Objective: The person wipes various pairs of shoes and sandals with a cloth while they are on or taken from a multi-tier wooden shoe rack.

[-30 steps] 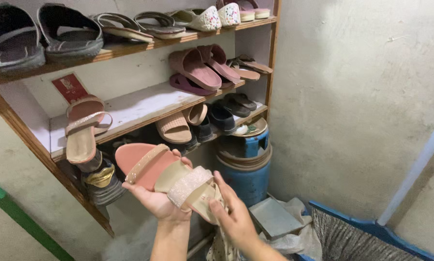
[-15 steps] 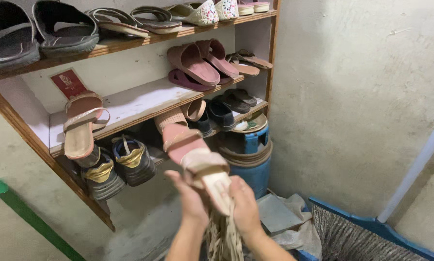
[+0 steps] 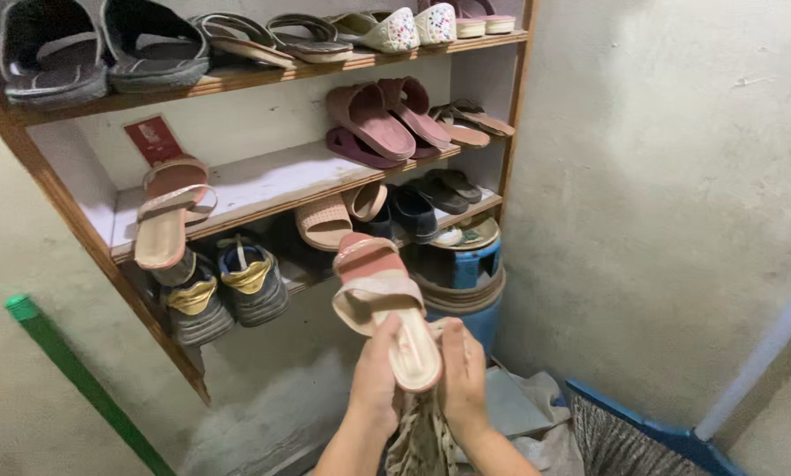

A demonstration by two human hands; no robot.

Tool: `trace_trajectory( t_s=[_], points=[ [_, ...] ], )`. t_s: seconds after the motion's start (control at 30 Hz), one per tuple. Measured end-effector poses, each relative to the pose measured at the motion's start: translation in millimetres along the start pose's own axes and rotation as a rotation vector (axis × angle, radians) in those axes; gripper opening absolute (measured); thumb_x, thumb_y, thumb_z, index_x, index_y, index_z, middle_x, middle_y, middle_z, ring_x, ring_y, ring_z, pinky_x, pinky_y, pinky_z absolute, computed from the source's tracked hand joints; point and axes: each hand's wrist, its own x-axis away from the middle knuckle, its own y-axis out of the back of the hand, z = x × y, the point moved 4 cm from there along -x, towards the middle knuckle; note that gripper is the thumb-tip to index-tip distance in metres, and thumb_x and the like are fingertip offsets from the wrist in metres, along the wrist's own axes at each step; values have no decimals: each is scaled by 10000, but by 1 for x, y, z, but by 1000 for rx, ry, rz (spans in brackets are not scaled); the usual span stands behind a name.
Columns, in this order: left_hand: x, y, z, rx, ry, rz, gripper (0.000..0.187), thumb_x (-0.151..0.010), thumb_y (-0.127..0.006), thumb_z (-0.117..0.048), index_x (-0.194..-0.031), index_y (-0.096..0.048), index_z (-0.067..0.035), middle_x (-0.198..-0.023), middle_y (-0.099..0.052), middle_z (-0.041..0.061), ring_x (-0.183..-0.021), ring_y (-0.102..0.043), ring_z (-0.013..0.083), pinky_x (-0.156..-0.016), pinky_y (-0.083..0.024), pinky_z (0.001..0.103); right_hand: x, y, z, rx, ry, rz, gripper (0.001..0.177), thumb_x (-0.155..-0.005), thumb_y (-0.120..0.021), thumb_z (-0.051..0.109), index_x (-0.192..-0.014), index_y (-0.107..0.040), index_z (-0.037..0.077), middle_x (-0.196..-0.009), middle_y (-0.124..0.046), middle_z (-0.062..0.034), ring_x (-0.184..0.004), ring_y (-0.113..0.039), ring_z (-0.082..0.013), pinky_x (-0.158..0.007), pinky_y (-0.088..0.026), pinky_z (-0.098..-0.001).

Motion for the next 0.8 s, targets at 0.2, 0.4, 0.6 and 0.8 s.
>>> trace_trajectory(
  t_s=[0.2, 0.4, 0.6, 0.8],
  points=[
    [-2, -11, 16, -124, -96, 103, 401, -1012, -556, -324, -1185, -690, 12, -1003, -743, 60, -889, -696, 153, -796, -550, 307, -13, 18, 16, 147, -291, -226, 599, -1102, -360, 453, -971, -675, -39, -893, -697, -101, -790, -617, -173, -769, -507, -350],
    [1, -24, 7, 197, -83, -137, 400, -986, -505, -335, -1213, -646, -38, -1098, -740, 92, -1010, -699, 221, -878, -562, 382, 34, -18, 56, 90, 221, 76, 626, -1104, -339, 432, -1437, -469, -82, -1483, -537, -220, -1395, -487, -302, -1184, -331, -395],
    [1, -40, 10, 335, -110, -163, 470, -984, -477, -385, -1221, -627, -7, -1162, -742, 121, -1025, -699, 269, -911, -568, 403, 57, -2, 54, 578, 573, 161, 667, -1152, -297, 394, -1556, -292, -138, -1660, -253, -319, -1582, -212, -433, -1279, -136, -456],
    [0, -43, 27, 253, -12, -205, 444, -997, -505, -413, -1230, -643, -61, -1169, -724, 95, -1060, -686, 234, -935, -549, 408, 16, 16, 60, 258, 353, 166, 594, -1130, -323, 360, -1467, -448, -113, -1541, -467, -261, -1449, -438, -351, -1224, -290, -412]
  ],
)
